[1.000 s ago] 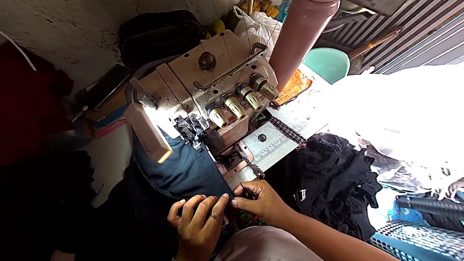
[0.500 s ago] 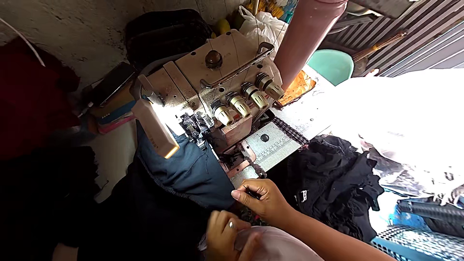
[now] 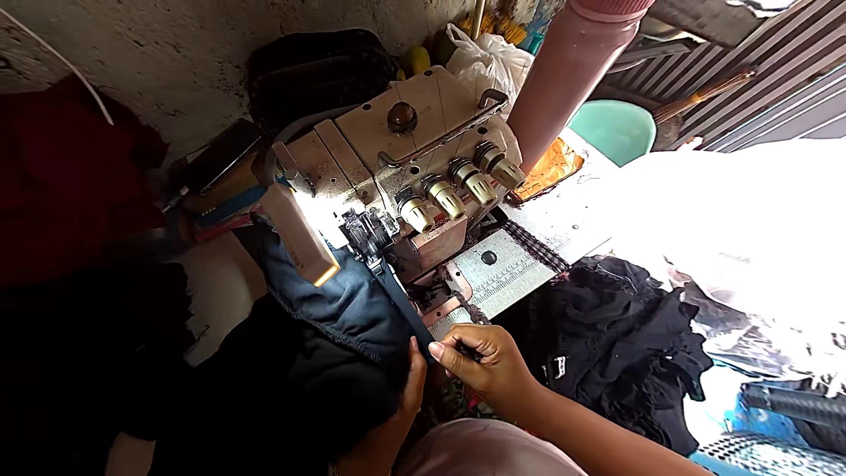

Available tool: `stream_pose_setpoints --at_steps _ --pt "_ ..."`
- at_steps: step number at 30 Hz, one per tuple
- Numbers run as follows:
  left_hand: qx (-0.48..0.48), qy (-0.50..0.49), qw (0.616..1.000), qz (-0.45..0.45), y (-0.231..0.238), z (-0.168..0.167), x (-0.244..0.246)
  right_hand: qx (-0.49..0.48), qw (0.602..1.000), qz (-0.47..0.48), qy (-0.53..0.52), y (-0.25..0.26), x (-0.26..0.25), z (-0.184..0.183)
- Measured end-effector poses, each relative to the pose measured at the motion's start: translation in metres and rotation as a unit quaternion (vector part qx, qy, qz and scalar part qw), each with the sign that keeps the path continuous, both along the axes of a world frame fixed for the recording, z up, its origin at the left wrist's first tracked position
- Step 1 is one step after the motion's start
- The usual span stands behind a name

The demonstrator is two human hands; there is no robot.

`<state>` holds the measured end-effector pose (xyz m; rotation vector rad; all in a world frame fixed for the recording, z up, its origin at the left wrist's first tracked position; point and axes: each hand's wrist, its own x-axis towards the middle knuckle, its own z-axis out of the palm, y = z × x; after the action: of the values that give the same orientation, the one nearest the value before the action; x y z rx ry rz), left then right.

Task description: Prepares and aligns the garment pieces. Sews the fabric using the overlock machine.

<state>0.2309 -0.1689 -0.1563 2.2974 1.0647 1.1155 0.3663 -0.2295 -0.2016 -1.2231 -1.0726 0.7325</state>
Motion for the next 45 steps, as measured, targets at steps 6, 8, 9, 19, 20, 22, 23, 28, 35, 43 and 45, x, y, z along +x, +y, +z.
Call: stream_pose_setpoints --at_steps 6,8,9,19,20,22,23,28,35,43,45 --pt "-0.123 0.041 0.992 -0.006 0.018 0.012 0.008 0.001 1.000 -0.004 -0.024 0.032 0.007 0.004" --pt "-0.117 0.052 0.992 0.007 0.026 0.016 0.010 -0.004 1.000 -0.006 -0.029 0.045 0.010 0.007" --pt "-0.120 0.059 0.991 0.009 0.033 0.017 0.010 -0.012 0.999 -0.006 -0.030 0.051 0.011 0.008" --pt "-0.125 0.179 0.975 0.046 0.078 0.014 0.011 -0.079 0.995 -0.020 0.063 0.095 0.014 0.023" --pt "-0.158 0.202 0.965 0.054 0.081 0.018 0.012 -0.081 0.995 -0.025 0.060 0.095 0.014 0.023" --pt "-0.211 0.260 0.940 0.070 0.089 0.029 0.016 -0.063 0.996 -0.040 0.054 0.094 0.011 0.019" --pt "-0.242 0.291 0.922 0.079 0.094 0.035 0.018 -0.042 0.997 -0.052 0.047 0.091 0.008 0.014" --pt "-0.323 0.304 0.891 0.092 0.117 0.045 0.021 0.057 0.993 -0.071 -0.069 0.060 -0.003 -0.036" --pt "-0.292 0.239 0.911 0.169 0.102 0.038 0.001 0.041 0.964 -0.051 -0.257 0.029 -0.002 -0.041" --pt "-0.244 0.086 0.945 0.201 0.085 0.032 -0.017 -0.004 0.929 -0.020 -0.370 0.052 0.003 0.052" --pt "-0.249 0.069 0.943 0.211 0.077 0.036 -0.019 0.025 0.889 -0.087 -0.448 0.066 -0.007 0.057"
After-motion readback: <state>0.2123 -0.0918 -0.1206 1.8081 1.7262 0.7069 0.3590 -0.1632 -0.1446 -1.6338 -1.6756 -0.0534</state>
